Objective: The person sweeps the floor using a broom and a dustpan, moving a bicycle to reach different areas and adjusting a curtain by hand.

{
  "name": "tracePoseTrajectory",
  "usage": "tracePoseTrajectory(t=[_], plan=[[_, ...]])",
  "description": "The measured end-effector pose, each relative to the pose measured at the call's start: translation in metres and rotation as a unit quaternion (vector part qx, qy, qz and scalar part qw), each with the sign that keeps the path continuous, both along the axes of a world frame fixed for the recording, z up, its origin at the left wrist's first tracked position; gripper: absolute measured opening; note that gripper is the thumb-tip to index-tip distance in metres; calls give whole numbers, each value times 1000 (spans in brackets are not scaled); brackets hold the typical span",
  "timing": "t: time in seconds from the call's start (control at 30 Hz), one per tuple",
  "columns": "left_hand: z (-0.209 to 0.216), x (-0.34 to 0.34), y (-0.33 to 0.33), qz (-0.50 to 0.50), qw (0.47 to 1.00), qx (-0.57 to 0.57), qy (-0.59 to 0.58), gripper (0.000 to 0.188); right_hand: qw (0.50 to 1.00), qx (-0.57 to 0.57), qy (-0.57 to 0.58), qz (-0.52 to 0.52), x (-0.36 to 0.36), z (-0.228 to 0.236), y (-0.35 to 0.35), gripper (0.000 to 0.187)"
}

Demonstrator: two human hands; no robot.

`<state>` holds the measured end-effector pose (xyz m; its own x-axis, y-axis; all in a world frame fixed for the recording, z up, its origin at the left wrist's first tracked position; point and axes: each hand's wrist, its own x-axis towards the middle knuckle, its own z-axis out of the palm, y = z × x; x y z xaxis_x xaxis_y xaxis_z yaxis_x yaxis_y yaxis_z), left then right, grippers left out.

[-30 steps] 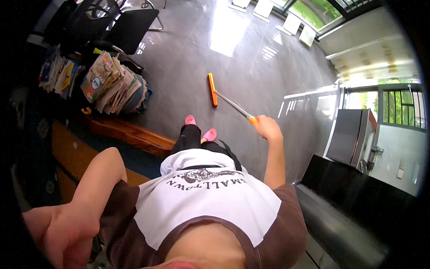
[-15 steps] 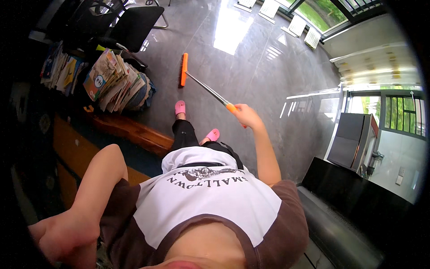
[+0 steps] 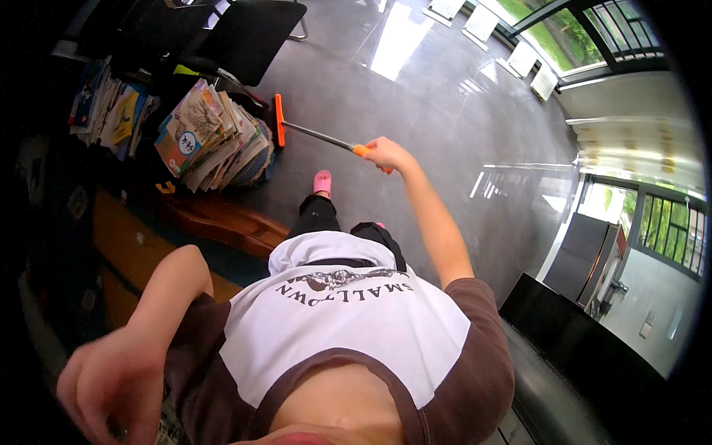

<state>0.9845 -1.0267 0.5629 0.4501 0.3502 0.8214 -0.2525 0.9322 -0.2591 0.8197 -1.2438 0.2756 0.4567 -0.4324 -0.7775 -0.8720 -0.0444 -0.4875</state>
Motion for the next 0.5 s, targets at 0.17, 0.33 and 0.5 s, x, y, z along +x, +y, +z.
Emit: tracePoseTrajectory(t=[0.17,0.33,0.5], plan=[[-82,55,-13,-216,752,611,-120,2,1000,3,18,23,27,-7,-22,33],[-312,36,-113,-138,451,880,-67,42,992,10,128,-4,24,-15,-22,25],[-389,-37,-159,29,284,860,-422,35,988,17,135,-79,-18,-12,14,25]])
